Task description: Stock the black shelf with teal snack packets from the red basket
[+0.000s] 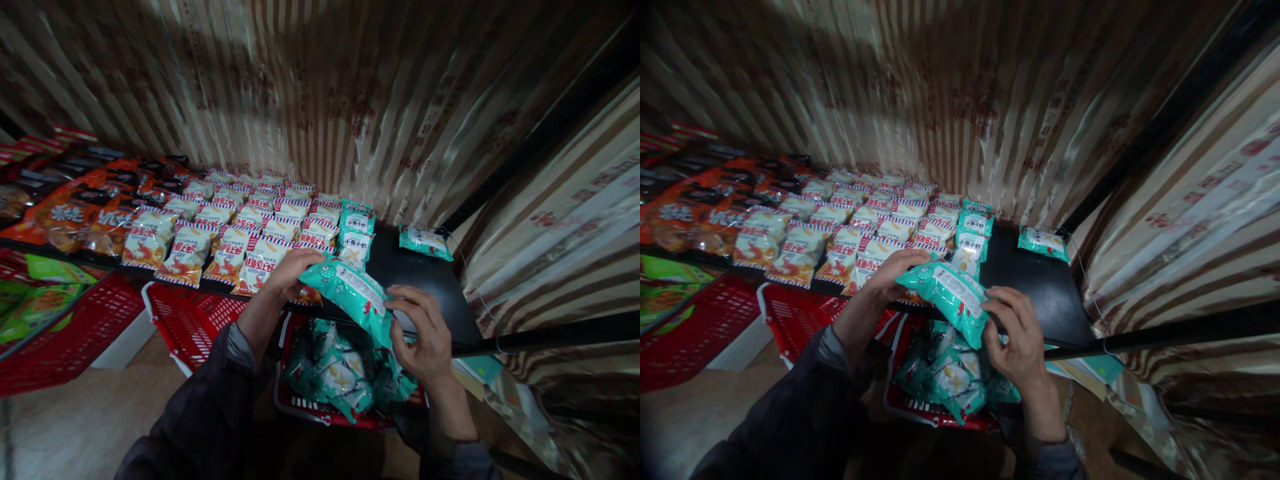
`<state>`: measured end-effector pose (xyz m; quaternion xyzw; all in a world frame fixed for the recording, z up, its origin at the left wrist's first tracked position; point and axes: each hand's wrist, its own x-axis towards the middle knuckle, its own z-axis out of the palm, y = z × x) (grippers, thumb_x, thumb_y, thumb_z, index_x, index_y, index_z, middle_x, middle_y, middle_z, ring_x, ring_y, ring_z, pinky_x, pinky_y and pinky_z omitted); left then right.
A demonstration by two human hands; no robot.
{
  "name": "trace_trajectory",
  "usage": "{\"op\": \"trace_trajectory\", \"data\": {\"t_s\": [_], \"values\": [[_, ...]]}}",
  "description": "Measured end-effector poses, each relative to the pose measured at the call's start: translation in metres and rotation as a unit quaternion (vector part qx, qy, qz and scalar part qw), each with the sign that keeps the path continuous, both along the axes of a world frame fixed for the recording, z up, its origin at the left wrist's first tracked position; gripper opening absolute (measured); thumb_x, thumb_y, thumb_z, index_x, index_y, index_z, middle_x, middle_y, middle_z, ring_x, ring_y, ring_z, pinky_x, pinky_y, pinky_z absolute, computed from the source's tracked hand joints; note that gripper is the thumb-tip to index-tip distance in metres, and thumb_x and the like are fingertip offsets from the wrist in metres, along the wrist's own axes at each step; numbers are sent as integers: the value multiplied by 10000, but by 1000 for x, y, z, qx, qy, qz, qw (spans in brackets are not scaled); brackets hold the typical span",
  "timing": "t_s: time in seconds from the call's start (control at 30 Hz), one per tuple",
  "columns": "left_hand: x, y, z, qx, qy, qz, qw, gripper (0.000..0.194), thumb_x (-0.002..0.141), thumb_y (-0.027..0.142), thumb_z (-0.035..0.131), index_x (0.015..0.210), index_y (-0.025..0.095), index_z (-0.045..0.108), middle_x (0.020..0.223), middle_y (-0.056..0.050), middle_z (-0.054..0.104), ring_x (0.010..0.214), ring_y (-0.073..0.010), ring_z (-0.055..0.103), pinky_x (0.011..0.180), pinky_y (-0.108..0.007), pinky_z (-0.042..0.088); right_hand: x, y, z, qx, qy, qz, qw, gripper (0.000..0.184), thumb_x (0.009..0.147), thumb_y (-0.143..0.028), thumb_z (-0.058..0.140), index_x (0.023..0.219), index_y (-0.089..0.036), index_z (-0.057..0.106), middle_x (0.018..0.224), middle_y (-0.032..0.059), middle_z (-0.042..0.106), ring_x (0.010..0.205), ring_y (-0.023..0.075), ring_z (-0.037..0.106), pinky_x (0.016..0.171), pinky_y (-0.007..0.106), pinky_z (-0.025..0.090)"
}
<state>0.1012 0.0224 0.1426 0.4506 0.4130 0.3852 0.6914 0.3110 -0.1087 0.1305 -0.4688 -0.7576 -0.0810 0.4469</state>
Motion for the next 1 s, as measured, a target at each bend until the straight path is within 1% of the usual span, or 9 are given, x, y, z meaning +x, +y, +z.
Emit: {"op": "trace_trajectory", "data": {"t_s": [0.1,0.27,0.37,0.47,0.53,0.6,0.67,0.8,1.0], "values": [[-3,1,-1,-17,-40,-7,999,109,599,176,675,559,146,578,522,39,540,467,-79,500,445,-181,368,1,1,-5,-14,-11,20,1000,290,786,-100,588,1054,-208,600,1095,110,641,1074,265,600,884,455,506],[-2,5,-5,-54,-50,16,997,62,641,170,648,615,123,617,529,19,567,434,-75,496,418,-182,377,4,2,-13,25,-3,-1,1000,189,818,-101,582,949,-231,620,980,74,675,932,220,648,799,398,536],[1,4,-5,-50,-76,25,996,105,696,202,633,629,126,606,518,9,572,416,-82,511,409,-187,395,3,2,-15,38,8,-43,998,155,849,-112,548,915,-233,622,927,56,698,853,192,669,760,345,538],[4,2,-2,-24,-110,-7,994,158,756,270,638,704,124,610,579,-25,623,466,-111,585,425,-192,425,-2,1,-17,45,29,-110,993,100,866,-157,562,899,-226,627,870,42,717,799,180,685,733,303,535],[7,-1,-1,-10,-113,-23,993,200,769,316,671,782,124,616,673,-44,661,533,-120,628,446,-186,438,-6,1,-21,33,71,-152,985,38,862,-214,606,880,-211,639,821,36,721,729,173,684,692,282,532],[11,-4,-2,10,-102,-24,994,257,752,351,718,840,130,622,789,-55,685,621,-119,652,489,-180,461,-10,2,-25,-8,153,-174,973,90,849,-283,644,856,-194,648,763,28,716,654,166,670,653,277,531],[16,-8,-6,37,-91,-28,995,321,726,391,753,885,140,631,901,-65,694,732,-128,664,564,-190,493,-15,3,-29,-63,267,-169,947,164,835,-346,663,845,-183,646,727,20,710,628,167,667,647,292,545],[31,-18,-15,86,-86,-53,991,436,712,454,762,1015,166,637,1059,-82,694,989,-195,649,750,-249,518,-28,8,-33,-127,472,-115,865,251,784,-408,706,857,-177,638,778,18,725,697,180,698,679,337,588],[55,-41,-24,68,-108,-71,989,781,718,326,774,1403,191,422,1291,-127,612,1173,-254,592,1001,-395,462,-51,16,-40,-205,622,-51,754,259,729,-420,736,849,-200,671,838,17,723,828,192,696,769,386,608]]}}
